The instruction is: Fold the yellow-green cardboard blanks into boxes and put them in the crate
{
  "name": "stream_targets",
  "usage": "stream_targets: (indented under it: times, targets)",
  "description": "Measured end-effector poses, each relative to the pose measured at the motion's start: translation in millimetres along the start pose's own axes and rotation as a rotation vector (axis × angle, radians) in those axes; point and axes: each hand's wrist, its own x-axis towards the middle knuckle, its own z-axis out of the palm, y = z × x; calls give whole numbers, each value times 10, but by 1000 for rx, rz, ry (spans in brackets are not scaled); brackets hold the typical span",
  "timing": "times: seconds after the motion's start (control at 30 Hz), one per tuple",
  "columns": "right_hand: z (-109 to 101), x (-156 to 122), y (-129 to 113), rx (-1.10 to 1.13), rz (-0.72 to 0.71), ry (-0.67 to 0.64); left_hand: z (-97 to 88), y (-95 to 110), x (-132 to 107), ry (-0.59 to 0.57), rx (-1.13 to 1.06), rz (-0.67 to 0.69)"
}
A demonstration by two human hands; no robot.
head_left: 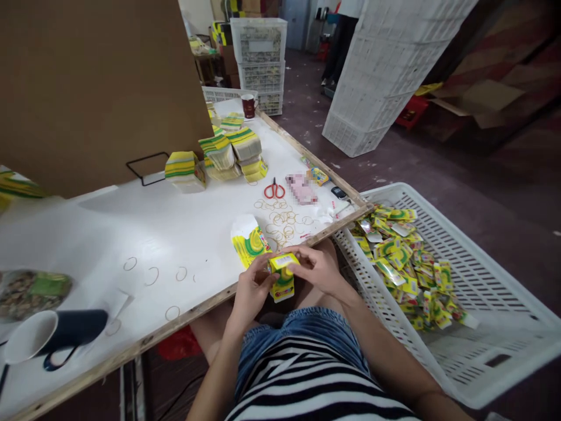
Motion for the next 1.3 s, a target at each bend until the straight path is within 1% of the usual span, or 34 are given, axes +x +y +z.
stream_targets:
  times: [0.07, 0.17, 0.23, 0.3, 0.37, 0.43, 0.47, 0.5, 0.57, 0.6, 0.63, 0.67, 0.73, 0.8, 0.87, 0.97, 1.07, 1.2, 1.23, 1.3]
  targets:
    - [24, -14, -13, -91, 77, -2, -2, -5, 30, -53, 17, 3]
    - [70, -10, -57, -317, 97, 103, -44, 28, 82, -146, -23, 0]
    - [91, -2, -90, -411, 98, 168, -91, 82, 119, -197, -61, -14]
    - [105, -2, -118, -384, 96, 207, -144, 151, 158, -219, -69, -29]
    - [116, -16, -151, -259, 93, 277, -196, 217, 200, -216, -56, -34]
    - [130, -35, -197, -113, 101, 393, -245, 266, 243, -210, -26, -30]
    - [141, -44, -225, -50, 109, 427, -268, 284, 264, -219, -8, -29]
    - [156, -49, -256, 1, 119, 419, -291, 298, 283, -235, 12, -28]
    - [198, -45, -319, 32, 139, 308, -332, 318, 313, -272, 47, -22]
    - [224, -35, -348, 3, 155, 250, -351, 327, 324, -295, 53, -21]
    - [252, -21, -374, -61, 176, 219, -368, 335, 333, -319, 47, -25]
    - [281, -4, -395, -149, 198, 218, -382, 342, 340, -341, 33, -36]
    - [342, 30, -426, -344, 230, 264, -399, 350, 352, -375, -11, -65]
    - [397, 47, -439, -484, 231, 304, -394, 349, 363, -381, -51, -79]
    - [435, 32, -438, -527, 222, 331, -364, 341, 373, -368, -73, -70]
    - [417, -67, -409, -470, 225, 373, -273, 333, 378, -386, -90, -67]
    - [302, -231, -341, -337, 199, 417, -140, 339, 369, -422, -98, -79]
    - [113, -438, -187, -114, 66, 553, 104, 309, 345, -479, -131, -92]
    - [70, -475, -142, -46, 62, 568, 178, 289, 343, -498, -135, -98]
    - [-35, -533, -48, 85, 102, 559, 336, 238, 358, -520, -117, -102]
